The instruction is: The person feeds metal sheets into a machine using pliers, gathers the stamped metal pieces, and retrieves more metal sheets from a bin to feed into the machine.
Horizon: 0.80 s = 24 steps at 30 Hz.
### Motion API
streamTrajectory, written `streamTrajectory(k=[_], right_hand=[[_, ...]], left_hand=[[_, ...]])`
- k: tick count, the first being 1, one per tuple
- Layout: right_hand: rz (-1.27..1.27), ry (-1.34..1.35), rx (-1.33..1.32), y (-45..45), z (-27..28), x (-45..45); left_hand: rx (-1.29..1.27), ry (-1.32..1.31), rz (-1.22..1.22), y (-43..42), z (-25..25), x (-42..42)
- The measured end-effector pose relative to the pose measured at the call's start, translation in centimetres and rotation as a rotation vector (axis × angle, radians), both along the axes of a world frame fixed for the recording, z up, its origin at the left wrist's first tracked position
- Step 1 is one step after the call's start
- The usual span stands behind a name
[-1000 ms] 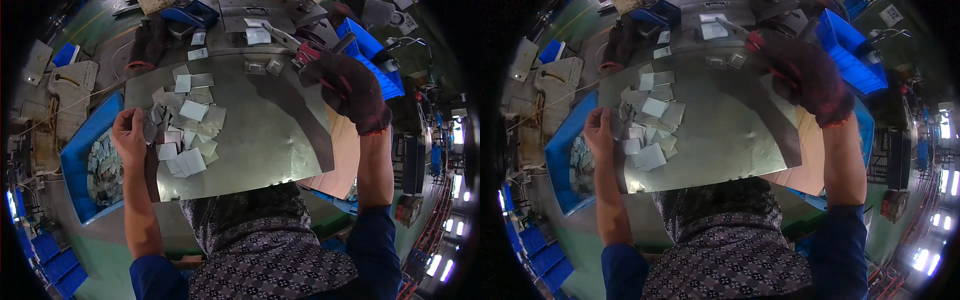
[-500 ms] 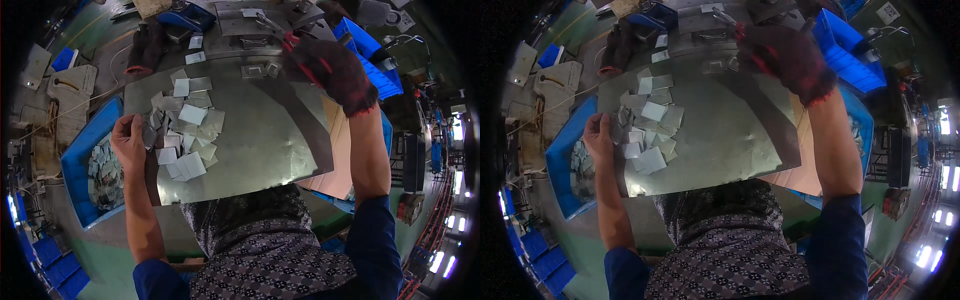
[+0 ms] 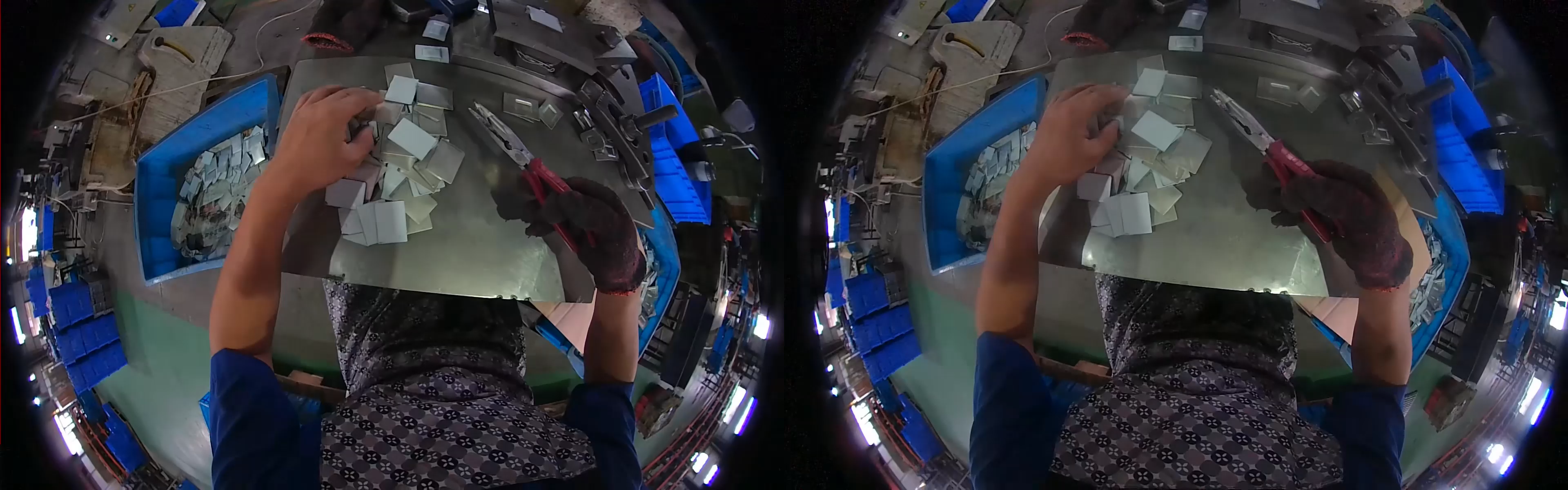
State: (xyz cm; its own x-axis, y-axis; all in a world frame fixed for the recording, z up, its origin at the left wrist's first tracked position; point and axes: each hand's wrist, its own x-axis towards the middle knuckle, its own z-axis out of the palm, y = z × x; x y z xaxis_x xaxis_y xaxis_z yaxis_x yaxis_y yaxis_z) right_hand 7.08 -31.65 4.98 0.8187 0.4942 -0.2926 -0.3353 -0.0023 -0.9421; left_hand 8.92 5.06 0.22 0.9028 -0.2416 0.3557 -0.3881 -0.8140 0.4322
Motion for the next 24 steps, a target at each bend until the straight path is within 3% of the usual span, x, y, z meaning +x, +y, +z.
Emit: streamTrajectory(k=[4, 6, 9, 11, 12, 14, 16, 20, 23, 24], right_hand=[[0.058, -0.205, -0.094, 0.2, -0.3, -0.6], [0.011, 0.114, 0.098, 0.5, 0.0, -0.6], [0.091, 0.098, 0.231, 0.3, -1.1, -1.1], [0.121, 0.066, 0.226, 1.0, -1.7, -1.9], [0.158, 0.035, 0.221, 1.6, -1.8, -2.2], [0.177, 0.031, 0.264, 2.4, -1.8, -2.7], [0.199, 0.028, 0.308, 3.2, -1.5, -2.7], [0.304, 0.04, 0.102, 4.3, 0.7, -2.4], [0.262, 0.115, 0.013, 4.8, 1.5, -2.6], [0.215, 0.131, -0.047, 4.5, 2.0, -2.6]], left_hand=[[0.084, -0.131, -0.022, 0.3, -0.3, 0.1], [0.099, -0.184, -0.031, 0.3, -0.5, -0.1], [-0.04, -0.301, 0.086, -0.2, -0.5, -0.7], [-0.663, -0.002, 0.269, -0.8, -0.5, -1.2], [-0.664, -0.002, 0.265, -1.0, -0.3, -1.3], [-1.004, 0.22, 0.242, -1.6, 0.5, -1.7], [-1.021, 0.281, 0.201, -1.9, 0.9, -2.0], [-1.059, 0.412, 0.154, -2.1, 0.9, -2.2], [-1.129, 0.392, 0.186, -2.0, 0.9, -2.4], [-1.034, 0.268, 0.224, -1.6, 0.4, -2.2]])
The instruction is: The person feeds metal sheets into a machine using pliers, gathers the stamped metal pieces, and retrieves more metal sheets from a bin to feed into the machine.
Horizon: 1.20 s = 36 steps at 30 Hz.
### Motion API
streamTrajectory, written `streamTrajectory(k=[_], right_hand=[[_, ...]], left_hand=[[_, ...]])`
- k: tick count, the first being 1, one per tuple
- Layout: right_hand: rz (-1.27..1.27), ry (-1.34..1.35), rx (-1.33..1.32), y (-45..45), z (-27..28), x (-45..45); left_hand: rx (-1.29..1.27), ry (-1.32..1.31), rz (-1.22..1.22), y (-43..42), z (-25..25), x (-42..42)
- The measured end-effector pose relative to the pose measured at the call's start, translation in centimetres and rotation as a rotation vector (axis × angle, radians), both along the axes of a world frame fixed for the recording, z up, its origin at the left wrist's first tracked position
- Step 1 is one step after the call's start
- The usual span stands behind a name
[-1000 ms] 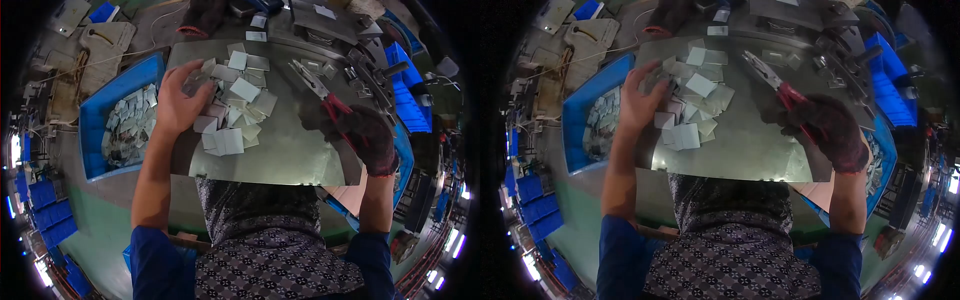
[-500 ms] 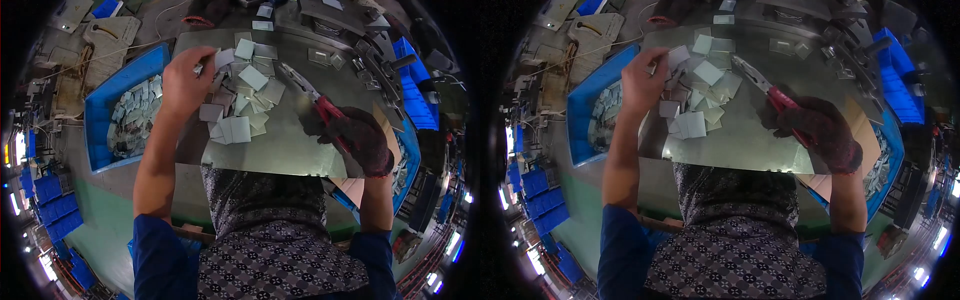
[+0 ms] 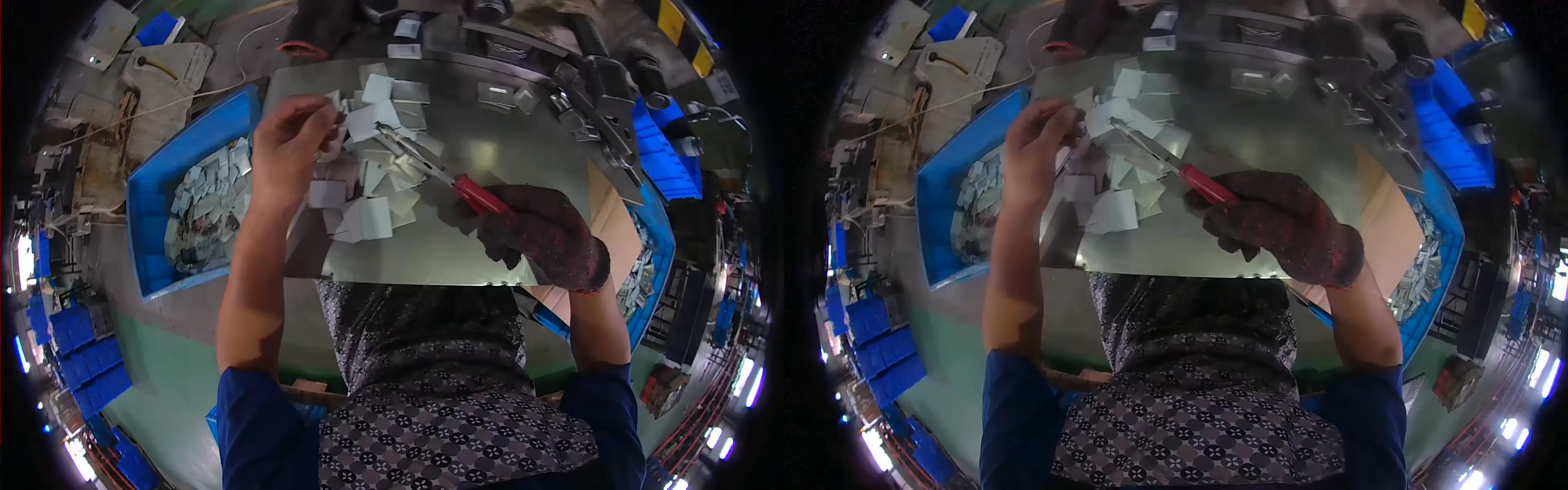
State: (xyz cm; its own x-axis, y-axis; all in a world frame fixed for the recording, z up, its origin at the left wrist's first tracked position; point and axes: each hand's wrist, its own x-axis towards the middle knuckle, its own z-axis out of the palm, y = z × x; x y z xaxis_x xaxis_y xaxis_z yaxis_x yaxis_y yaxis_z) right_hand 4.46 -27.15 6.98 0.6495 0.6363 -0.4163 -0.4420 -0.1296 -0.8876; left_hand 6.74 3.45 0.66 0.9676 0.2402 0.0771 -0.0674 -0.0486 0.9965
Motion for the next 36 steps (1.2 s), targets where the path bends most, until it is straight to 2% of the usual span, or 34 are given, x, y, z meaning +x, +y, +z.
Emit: streamTrajectory(k=[3, 5, 6, 8, 10, 12, 14, 15, 19, 21, 22, 24, 27, 28, 30, 31, 33, 35, 36], right_hand=[[-0.18, -0.088, 0.002, -1.4, 1.0, 1.1], [-0.176, -0.16, -0.024, -2.9, 2.5, 3.4], [-0.226, -0.249, -0.067, -3.3, 2.9, 4.4], [-0.317, -0.422, -0.152, -3.9, 3.3, 6.5], [-0.405, -0.59, -0.241, -4.7, 3.5, 8.7], [-0.425, -0.627, -0.21, -4.3, 3.2, 10.7], [-0.605, -0.381, 0.008, -4.1, 2.9, 11.3], [-0.601, -0.384, 0.004, -4.2, 2.6, 11.2], [-0.388, -1.329, -0.003, -5.9, 0.3, 9.3], [-0.334, -1.554, -0.002, -6.0, 0.7, 8.9], [-0.34, -1.142, -0.094, -6.2, 1.7, 9.1], [-0.348, -0.731, -0.168, -5.9, 2.9, 9.5], [-0.394, -0.631, -0.293, -5.2, 2.7, 11.1], [-0.339, -0.771, -0.31, -5.8, 1.3, 12.2], [-0.281, -0.911, -0.329, -5.1, 2.0, 12.3], [-0.322, -0.745, -0.306, -5.0, 2.8, 12.0], [-0.364, -0.578, -0.283, -5.1, 3.4, 11.5], [-0.115, -1.337, -0.615, -6.8, 2.9, 11.6], [-0.098, -1.341, -0.602, -7.4, 3.1, 11.2]], left_hand=[[0.295, -0.196, 0.2, 2.5, -2.4, 0.0], [0.506, -0.217, 0.288, 3.9, -3.1, -0.5], [0.502, -0.226, 0.273, 4.2, -3.7, -0.6], [0.316, -0.164, 0.323, 4.4, -4.6, -0.7], [0.302, -0.206, 0.34, 4.0, -4.4, -0.6], [0.365, -0.145, 0.299, 3.7, -4.4, -0.8], [0.378, -0.165, 0.303, 3.8, -4.5, -0.8], [0.392, -0.182, 0.319, 3.8, -4.6, -0.7], [0.339, -0.147, 0.311, 3.7, -4.7, -0.8], [0.342, -0.129, 0.284, 3.7, -4.4, -0.7], [0.347, -0.131, 0.273, 3.6, -4.4, -0.6], [0.35, -0.154, 0.263, 3.8, -4.5, -0.7], [0.354, -0.159, 0.269, 4.0, -4.7, -0.7], [0.353, -0.162, 0.274, 4.0, -4.7, -0.7], [0.374, -0.134, 0.278, 4.0, -4.6, -0.8], [0.373, -0.133, 0.278, 4.1, -4.8, -0.8], [0.255, -0.17, 0.268, 4.5, -5.4, -0.5], [0.261, -0.18, 0.263, 5.0, -5.4, -0.4], [0.27, -0.186, 0.268, 5.3, -5.2, -0.6]])
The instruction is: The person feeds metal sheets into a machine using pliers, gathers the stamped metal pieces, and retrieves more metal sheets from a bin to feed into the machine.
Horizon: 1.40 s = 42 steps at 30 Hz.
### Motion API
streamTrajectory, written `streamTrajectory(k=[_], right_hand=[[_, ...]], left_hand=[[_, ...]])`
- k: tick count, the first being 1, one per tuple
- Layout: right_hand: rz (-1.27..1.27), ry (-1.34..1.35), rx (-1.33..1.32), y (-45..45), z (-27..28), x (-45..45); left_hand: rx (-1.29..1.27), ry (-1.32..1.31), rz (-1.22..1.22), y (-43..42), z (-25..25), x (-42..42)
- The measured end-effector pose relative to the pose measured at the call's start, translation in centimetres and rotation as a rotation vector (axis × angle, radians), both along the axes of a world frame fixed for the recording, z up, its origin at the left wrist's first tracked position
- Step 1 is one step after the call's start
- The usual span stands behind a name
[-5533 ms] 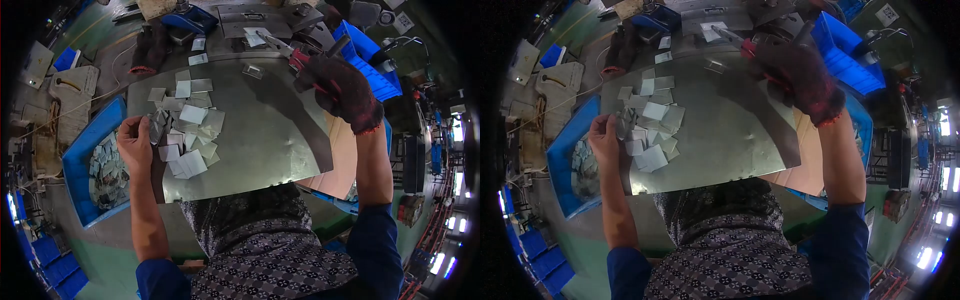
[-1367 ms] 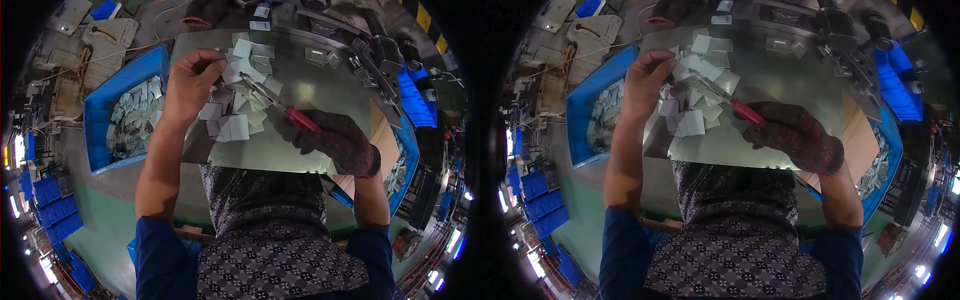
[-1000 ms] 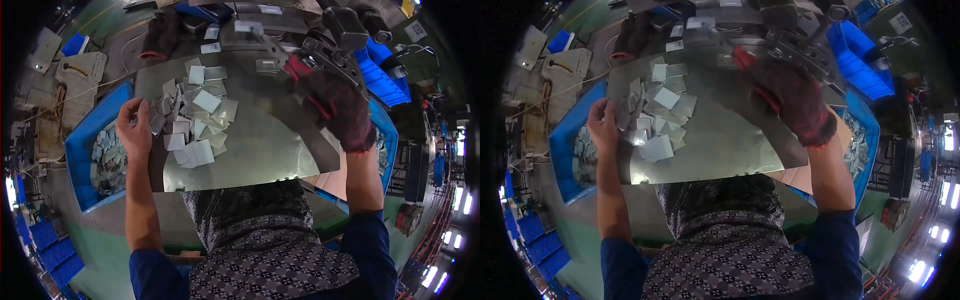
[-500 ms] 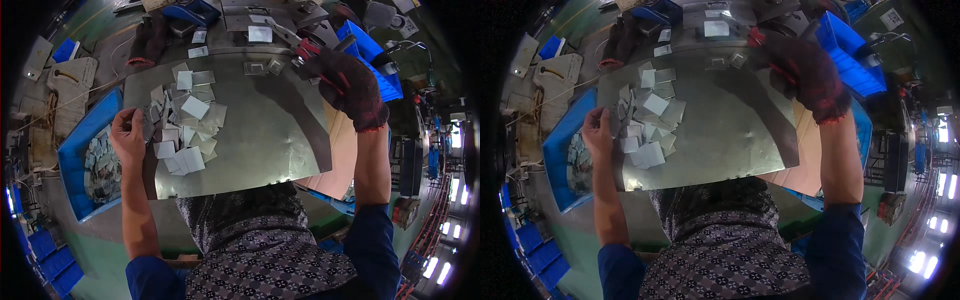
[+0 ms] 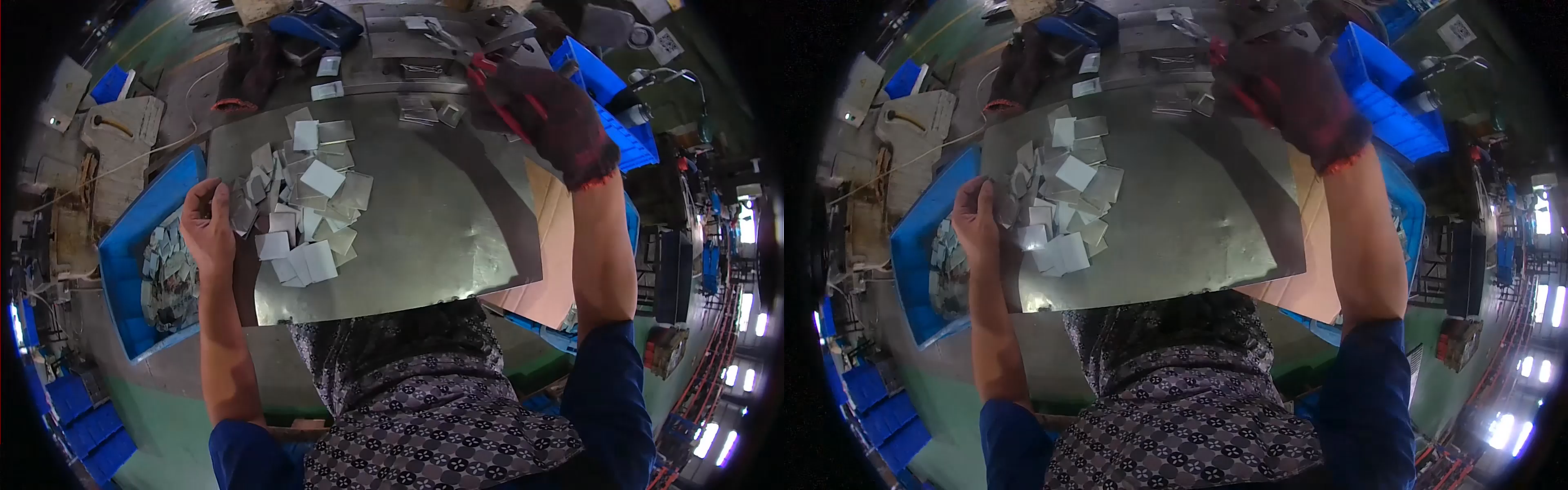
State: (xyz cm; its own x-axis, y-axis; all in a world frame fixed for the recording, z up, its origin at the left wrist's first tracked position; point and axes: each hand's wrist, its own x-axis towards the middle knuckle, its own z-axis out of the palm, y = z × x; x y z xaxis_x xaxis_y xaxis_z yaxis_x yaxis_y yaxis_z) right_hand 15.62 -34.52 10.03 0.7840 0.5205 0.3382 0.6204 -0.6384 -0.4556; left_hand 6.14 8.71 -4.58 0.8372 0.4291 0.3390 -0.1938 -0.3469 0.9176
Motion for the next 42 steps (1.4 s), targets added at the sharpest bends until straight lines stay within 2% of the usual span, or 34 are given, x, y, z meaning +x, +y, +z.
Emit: streamTrajectory(k=[2, 3, 5, 7, 8, 10, 12, 13, 15, 16, 18, 19, 22, 24, 25, 27, 28, 30, 31, 33, 34, 36, 37, 39, 42], right_hand=[[0.07, -0.267, -0.084, -0.3, -0.6, -2.3], [0.036, -0.064, -0.047, -0.3, -1.1, -3.1], [0.126, 0.252, 0.081, -0.6, -2.0, -4.5], [0.264, 0.371, 0.196, -0.6, -3.3, -5.3], [0.284, 0.162, 0.012, -0.4, -3.8, -5.6], [0.298, -0.05, -0.164, 0.3, -4.3, -6.7], [0.159, 0.628, 0.434, 2.8, -4.0, -8.4], [0.16, 0.631, 0.437, 3.4, -4.0, -8.4], [0.025, 1.171, 0.814, 4.3, -3.6, -8.2], [0.023, 1.172, 0.818, 4.7, -3.4, -8.4], [-0.043, 1.201, 0.718, 5.2, -3.1, -8.9], [-0.046, 1.202, 0.718, 5.2, -3.2, -9.1], [0.089, 1.268, 0.793, 5.5, -4.6, -9.8], [0.35, 1.021, 0.77, 5.8, -5.6, -10.3], [0.431, 0.937, 0.763, 5.9, -6.0, -10.5], [0.354, 1.125, 0.8, 5.5, -6.9, -10.5], [0.324, 1.187, 0.812, 5.2, -7.4, -10.6], [0.339, 1.127, 0.76, 4.6, -8.4, -10.7], [0.344, 1.107, 0.742, 4.5, -8.5, -10.8], [0.37, 1.18, 0.717, 4.8, -7.9, -10.8], [0.379, 1.203, 0.708, 5.0, -7.5, -10.8], [0.415, 1.301, 0.563, 6.8, -6.1, -10.6], [0.415, 1.297, 0.56, 7.6, -5.9, -11.0], [0.38, 1.322, 0.734, 9.0, -5.5, -11.9], [0.317, 1.38, 0.827, 10.4, -5.3, -12.2]], left_hand=[[0.103, 0.109, 0.005, 0.0, 1.1, -1.0], [0.241, 0.138, -0.02, -0.1, 2.1, -1.8], [0.529, 0.209, -0.069, -0.3, 3.9, -3.2], [0.728, 0.291, -0.132, -0.3, 5.0, -4.2], [0.777, 0.34, -0.168, -0.4, 5.3, -4.4], [0.81, 0.266, -0.15, -0.3, 4.8, -4.5], [0.58, 0.378, -0.116, -0.4, 4.8, -4.5], [0.583, 0.382, -0.116, -0.4, 4.7, -4.5], [0.456, 0.375, -0.096, -0.4, 4.7, -4.5], [0.458, 0.377, -0.099, -0.1, 4.3, -4.5], [0.035, 0.327, -0.127, 0.3, 3.3, -4.3], [0.034, 0.329, -0.13, 0.4, 3.1, -4.1], [-0.057, 0.272, -0.134, 0.3, 3.0, -3.8], [-0.194, 0.33, -0.166, 0.3, 3.3, -3.7], [-0.196, 0.331, -0.168, 0.3, 3.2, -3.7], [0.034, 0.272, -0.126, 0.5, 3.3, -3.6], [0.033, 0.272, -0.128, 0.3, 3.5, -3.8], [0.311, 0.237, -0.004, -0.2, 4.3, -4.1], [0.31, 0.235, -0.005, -0.1, 4.2, -4.2], [0.006, 0.138, -0.032, 0.1, 3.8, -4.2], [0.004, 0.136, -0.034, 0.1, 3.9, -4.0], [-0.277, 0.106, -0.065, -0.4, 4.3, -3.8], [-0.279, 0.101, -0.065, -0.9, 4.4, -3.7], [-0.46, 0.116, -0.136, -2.4, 4.4, -3.4], [-0.49, 0.152, -0.198, -3.7, 4.2, -3.3]])
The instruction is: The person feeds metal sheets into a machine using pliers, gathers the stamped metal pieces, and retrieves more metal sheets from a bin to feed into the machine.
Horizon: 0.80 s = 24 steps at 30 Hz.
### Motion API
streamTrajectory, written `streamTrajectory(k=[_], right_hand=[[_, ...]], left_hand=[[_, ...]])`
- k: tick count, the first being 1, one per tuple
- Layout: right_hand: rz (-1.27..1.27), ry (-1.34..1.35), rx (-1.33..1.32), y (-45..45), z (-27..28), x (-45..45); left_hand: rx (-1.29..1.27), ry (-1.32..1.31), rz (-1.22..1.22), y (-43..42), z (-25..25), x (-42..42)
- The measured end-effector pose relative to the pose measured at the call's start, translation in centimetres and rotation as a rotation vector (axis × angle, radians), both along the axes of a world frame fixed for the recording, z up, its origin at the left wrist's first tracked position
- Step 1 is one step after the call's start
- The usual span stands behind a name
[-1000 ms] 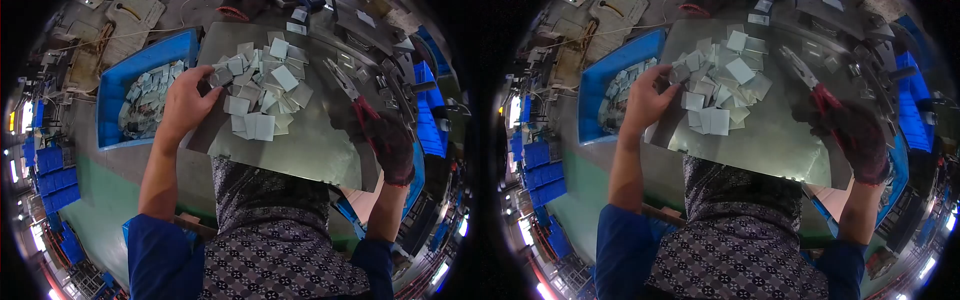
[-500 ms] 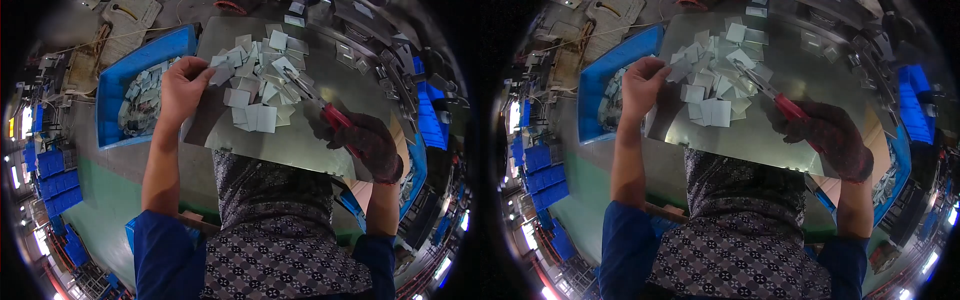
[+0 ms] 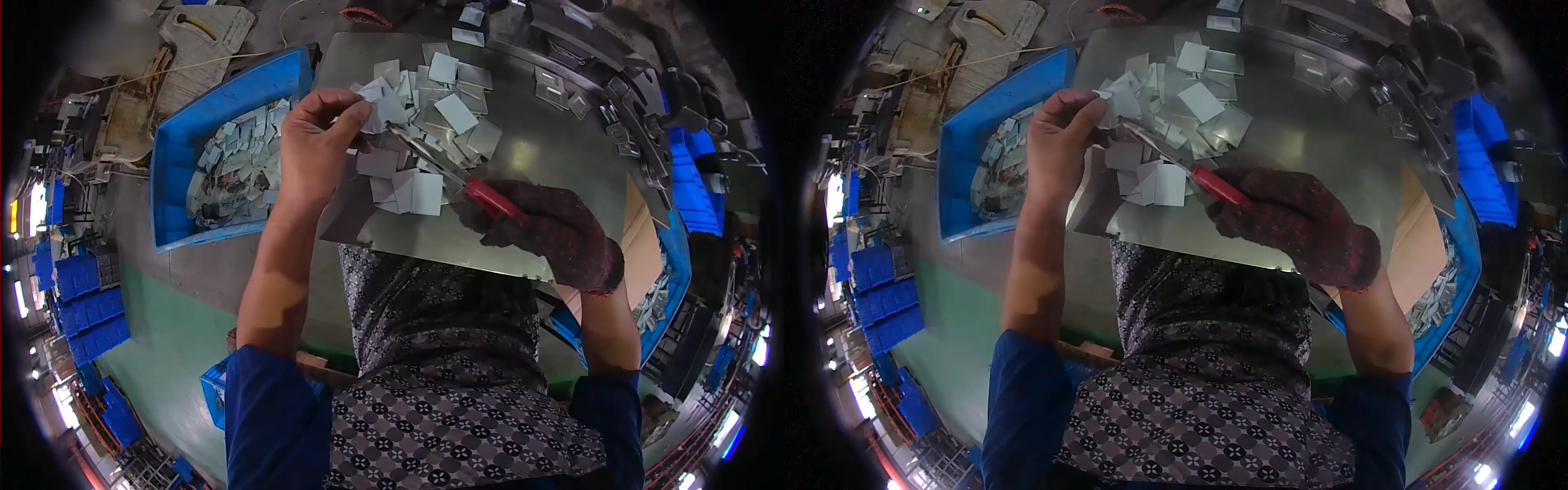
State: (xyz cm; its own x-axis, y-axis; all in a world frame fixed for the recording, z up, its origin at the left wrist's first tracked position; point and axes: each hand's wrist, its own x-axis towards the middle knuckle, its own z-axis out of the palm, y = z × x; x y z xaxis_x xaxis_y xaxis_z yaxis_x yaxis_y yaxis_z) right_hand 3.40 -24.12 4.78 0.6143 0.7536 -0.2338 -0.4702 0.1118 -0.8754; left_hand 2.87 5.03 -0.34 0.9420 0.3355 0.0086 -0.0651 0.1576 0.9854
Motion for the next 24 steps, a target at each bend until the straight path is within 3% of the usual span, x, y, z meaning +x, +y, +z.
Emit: streamTrajectory(k=[6, 9, 10, 12, 13, 14, 16, 18, 19, 21, 22, 23, 24], right_hand=[[0.087, -0.064, -0.272, -0.3, 1.9, 0.4], [-0.066, -0.018, -0.343, -1.5, 3.0, 0.8], [-0.163, -0.077, -0.363, -2.6, 3.2, 1.4], [-0.164, -0.806, -0.465, -4.6, 3.0, 4.2], [-0.205, -1.298, -0.569, -5.6, 2.6, 6.0], [-0.353, -1.704, -0.648, -6.6, 2.2, 7.9], [-0.448, -1.285, -0.623, -7.3, 3.2, 10.2], [-0.525, -0.863, -0.565, -8.0, 4.2, 11.3], [-0.538, -0.862, -0.565, -8.1, 4.7, 11.4], [-0.534, -0.318, -0.408, -7.9, 5.7, 11.8], [-0.536, -0.32, -0.404, -8.0, 5.3, 11.2], [-0.51, -0.658, -0.411, -8.4, 4.6, 10.0], [-0.485, -0.831, -0.414, -8.9, 4.6, 9.9]], left_hand=[[-0.009, 0.085, -0.066, -0.3, 0.0, -0.2], [0.193, -0.043, 0.008, 0.0, 0.9, -1.0], [0.153, -0.136, -0.01, -0.2, 2.3, -2.2], [0.175, -0.362, -0.182, -0.7, 5.1, -5.3], [0.106, -0.408, -0.187, -2.3, 6.9, -6.7], [0.038, -0.455, -0.195, -3.9, 8.7, -8.1], [-0.002, -0.708, -0.55, -5.0, 10.6, -8.5], [-0.014, -0.747, -0.662, -6.0, 10.7, -8.9], [-0.021, -0.748, -0.68, -6.2, 10.4, -8.8], [-0.026, -0.746, -0.698, -6.3, 10.0, -9.0], [-0.028, -0.743, -0.702, -6.4, 9.9, -9.1], [-0.025, -0.742, -0.706, -6.3, 9.8, -9.1], [-0.024, -0.743, -0.713, -6.3, 9.8, -9.3]])
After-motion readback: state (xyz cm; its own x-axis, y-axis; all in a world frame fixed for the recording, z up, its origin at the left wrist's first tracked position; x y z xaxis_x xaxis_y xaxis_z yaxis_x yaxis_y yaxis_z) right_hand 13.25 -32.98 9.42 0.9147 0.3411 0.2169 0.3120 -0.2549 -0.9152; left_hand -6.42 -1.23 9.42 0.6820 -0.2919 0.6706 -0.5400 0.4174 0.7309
